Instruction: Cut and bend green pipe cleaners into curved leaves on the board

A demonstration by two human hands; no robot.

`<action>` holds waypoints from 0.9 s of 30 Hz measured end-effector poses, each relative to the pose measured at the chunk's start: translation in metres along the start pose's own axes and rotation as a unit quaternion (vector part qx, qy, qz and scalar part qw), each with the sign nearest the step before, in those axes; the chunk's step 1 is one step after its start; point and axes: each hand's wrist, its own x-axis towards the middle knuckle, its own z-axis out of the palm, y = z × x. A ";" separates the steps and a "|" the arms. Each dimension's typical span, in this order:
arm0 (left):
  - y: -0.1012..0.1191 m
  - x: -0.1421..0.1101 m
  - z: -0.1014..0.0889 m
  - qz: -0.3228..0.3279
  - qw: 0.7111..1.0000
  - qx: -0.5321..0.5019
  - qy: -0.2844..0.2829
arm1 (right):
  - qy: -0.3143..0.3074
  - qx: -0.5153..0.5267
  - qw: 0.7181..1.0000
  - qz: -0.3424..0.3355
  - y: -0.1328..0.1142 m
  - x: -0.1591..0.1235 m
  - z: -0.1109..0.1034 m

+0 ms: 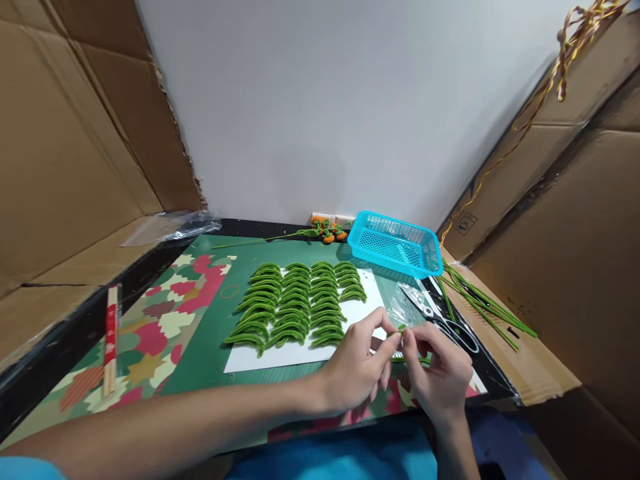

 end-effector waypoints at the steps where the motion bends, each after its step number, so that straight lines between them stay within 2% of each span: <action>1: -0.003 -0.001 0.001 0.005 1.000 -0.003 0.008 | -0.006 -0.018 0.999 -0.031 0.000 0.000 0.000; 4: -0.010 -0.004 0.003 0.002 0.999 -0.021 0.025 | -0.008 -0.053 0.995 -0.087 -0.001 0.001 -0.001; 10: -0.017 -0.004 0.006 0.018 0.999 -0.050 0.013 | -0.005 -0.030 0.997 -0.069 0.002 0.003 -0.008; 16: -0.013 -0.005 0.007 0.012 0.999 -0.050 -0.010 | -0.040 0.008 0.999 0.006 0.009 0.002 -0.019; 23: -0.008 0.000 0.004 0.014 0.999 0.018 0.031 | -0.054 0.047 0.991 0.113 0.008 0.003 -0.017; 27: -0.009 0.001 0.003 0.015 0.998 0.043 0.040 | -0.049 0.056 0.987 0.142 0.007 0.003 -0.018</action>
